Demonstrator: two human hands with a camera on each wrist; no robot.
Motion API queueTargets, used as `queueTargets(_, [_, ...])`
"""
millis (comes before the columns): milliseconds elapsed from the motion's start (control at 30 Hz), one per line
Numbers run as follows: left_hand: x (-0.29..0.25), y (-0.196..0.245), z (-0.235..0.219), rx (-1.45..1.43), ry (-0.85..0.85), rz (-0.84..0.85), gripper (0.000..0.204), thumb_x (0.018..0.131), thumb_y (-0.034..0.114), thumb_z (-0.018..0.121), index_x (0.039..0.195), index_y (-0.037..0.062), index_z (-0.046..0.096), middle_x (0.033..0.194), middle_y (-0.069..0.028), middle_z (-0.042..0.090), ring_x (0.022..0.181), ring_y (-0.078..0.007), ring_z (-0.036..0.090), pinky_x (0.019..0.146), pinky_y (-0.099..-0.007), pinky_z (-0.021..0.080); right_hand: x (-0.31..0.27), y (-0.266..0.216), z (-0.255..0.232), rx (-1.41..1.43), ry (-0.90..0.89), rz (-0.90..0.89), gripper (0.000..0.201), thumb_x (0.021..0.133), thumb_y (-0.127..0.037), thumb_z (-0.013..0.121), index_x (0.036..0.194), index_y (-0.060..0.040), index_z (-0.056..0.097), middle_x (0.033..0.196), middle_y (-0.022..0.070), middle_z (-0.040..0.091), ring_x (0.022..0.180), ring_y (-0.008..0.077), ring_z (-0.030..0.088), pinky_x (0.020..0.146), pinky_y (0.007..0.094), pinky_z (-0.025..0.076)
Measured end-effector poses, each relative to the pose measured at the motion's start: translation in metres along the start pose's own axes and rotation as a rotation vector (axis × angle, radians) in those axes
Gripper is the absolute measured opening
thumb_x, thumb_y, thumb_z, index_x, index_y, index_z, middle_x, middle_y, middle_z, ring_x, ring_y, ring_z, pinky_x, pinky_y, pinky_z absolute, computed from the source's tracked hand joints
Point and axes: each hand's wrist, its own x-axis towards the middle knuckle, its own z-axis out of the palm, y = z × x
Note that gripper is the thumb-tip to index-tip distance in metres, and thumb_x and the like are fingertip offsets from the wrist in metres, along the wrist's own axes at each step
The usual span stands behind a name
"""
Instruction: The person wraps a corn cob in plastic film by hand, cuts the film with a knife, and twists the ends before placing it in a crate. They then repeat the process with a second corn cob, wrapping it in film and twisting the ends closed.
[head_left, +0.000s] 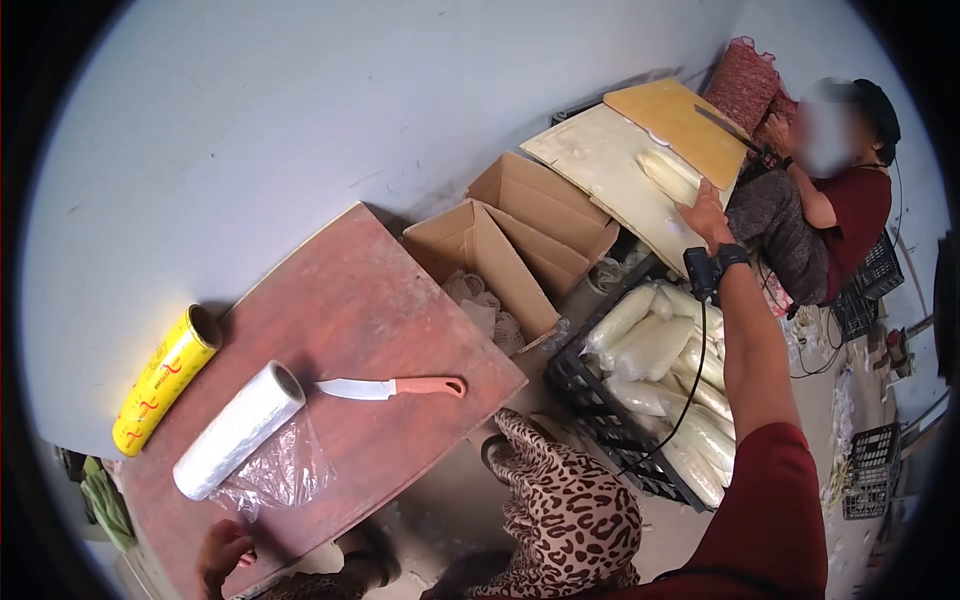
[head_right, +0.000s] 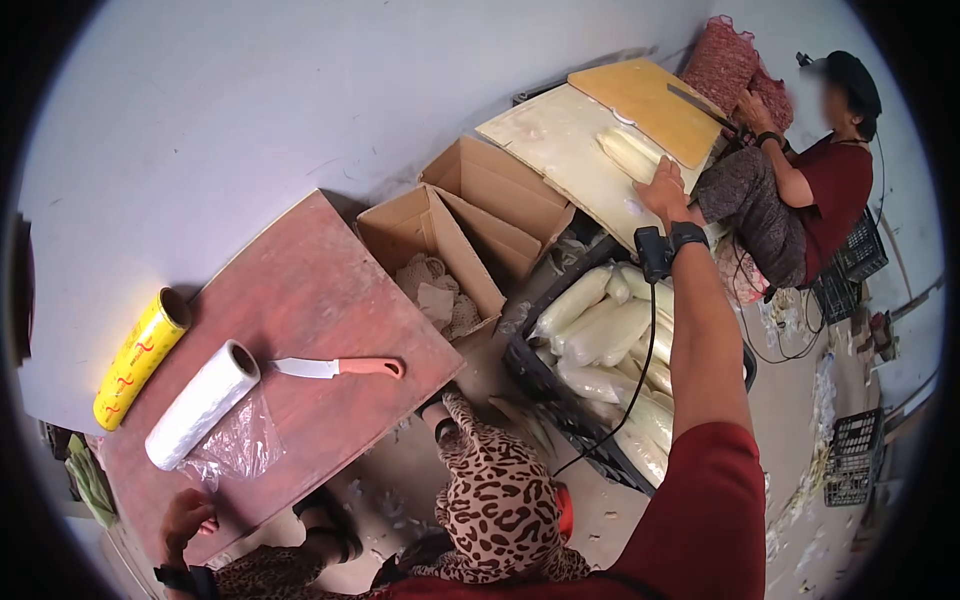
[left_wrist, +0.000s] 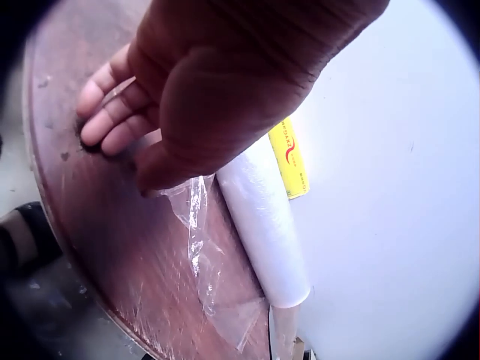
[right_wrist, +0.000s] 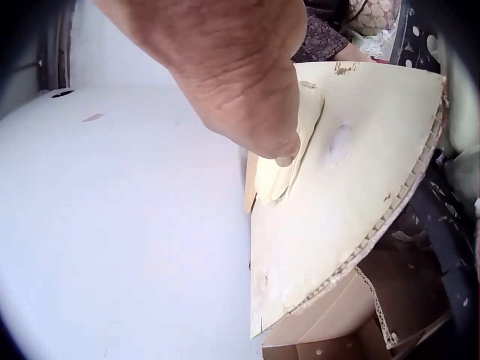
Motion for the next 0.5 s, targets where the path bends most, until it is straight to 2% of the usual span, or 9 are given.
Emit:
queueTargets(67, [0.003, 0.001, 0.0, 0.0, -0.001, -0.003, 0.017, 0.081, 0.008, 0.064, 0.09, -0.0039, 0.056, 0.071, -0.0124, 0.063, 0.062, -0.0217, 0.066, 0.054, -0.0311, 0.055, 0.023, 0.017, 0.021, 0.037, 0.003, -0.007, 0.098, 0.074, -0.045, 0.073, 0.149, -0.0062, 0.024, 0.151, 0.0197, 0.027, 0.135, 0.0398, 0.035, 0.105, 0.0558, 0.033])
queueTargets(267, [0.002, 0.004, 0.001, 0.016, 0.02, 0.017, 0.015, 0.08, 0.009, 0.062, 0.086, -0.0041, 0.057, 0.07, -0.0131, 0.063, 0.062, -0.0217, 0.066, 0.054, -0.0315, 0.055, -0.009, -0.036, -0.017, -0.198, -0.116, 0.161, 0.098, 0.069, -0.05, 0.075, 0.144, -0.0039, 0.035, 0.141, 0.0201, 0.04, 0.122, 0.0436, 0.044, 0.102, 0.0566, 0.034])
queueTargets(300, [0.002, 0.003, 0.002, 0.02, 0.026, 0.024, 0.016, 0.08, 0.009, 0.062, 0.086, -0.0041, 0.057, 0.069, -0.013, 0.063, 0.061, -0.0215, 0.066, 0.055, -0.0314, 0.055, -0.016, -0.044, -0.019, -0.185, -0.07, 0.173, 0.09, 0.068, -0.048, 0.076, 0.138, -0.0026, 0.042, 0.136, 0.0201, 0.046, 0.122, 0.0424, 0.046, 0.1, 0.0577, 0.036])
queueTargets(367, [0.0, 0.003, 0.001, 0.041, 0.031, 0.043, 0.016, 0.081, 0.01, 0.063, 0.086, -0.0042, 0.058, 0.069, -0.0126, 0.064, 0.062, -0.0212, 0.066, 0.055, -0.0312, 0.055, -0.011, -0.042, -0.009, -0.108, -0.027, 0.173, 0.088, 0.068, -0.047, 0.078, 0.135, -0.0019, 0.044, 0.134, 0.0207, 0.047, 0.123, 0.0417, 0.047, 0.099, 0.0577, 0.038])
queueTargets(433, [-0.001, 0.003, 0.003, 0.069, 0.032, 0.066, 0.016, 0.081, 0.011, 0.063, 0.086, -0.0042, 0.058, 0.069, -0.012, 0.064, 0.062, -0.0209, 0.066, 0.055, -0.0308, 0.055, 0.019, -0.014, 0.022, 0.047, -0.049, 0.133, 0.084, 0.067, -0.043, 0.08, 0.131, -0.0003, 0.045, 0.135, 0.0225, 0.047, 0.125, 0.0408, 0.047, 0.097, 0.0582, 0.04])
queueTargets(500, [-0.002, 0.001, 0.003, 0.11, 0.036, 0.077, 0.017, 0.083, 0.012, 0.064, 0.087, -0.0038, 0.059, 0.07, -0.0116, 0.064, 0.063, -0.0199, 0.066, 0.056, -0.0308, 0.055, 0.002, -0.031, 0.01, -0.121, -0.043, 0.164, 0.087, 0.067, -0.042, 0.078, 0.134, 0.0007, 0.042, 0.136, 0.023, 0.047, 0.127, 0.0408, 0.046, 0.1, 0.0537, 0.04])
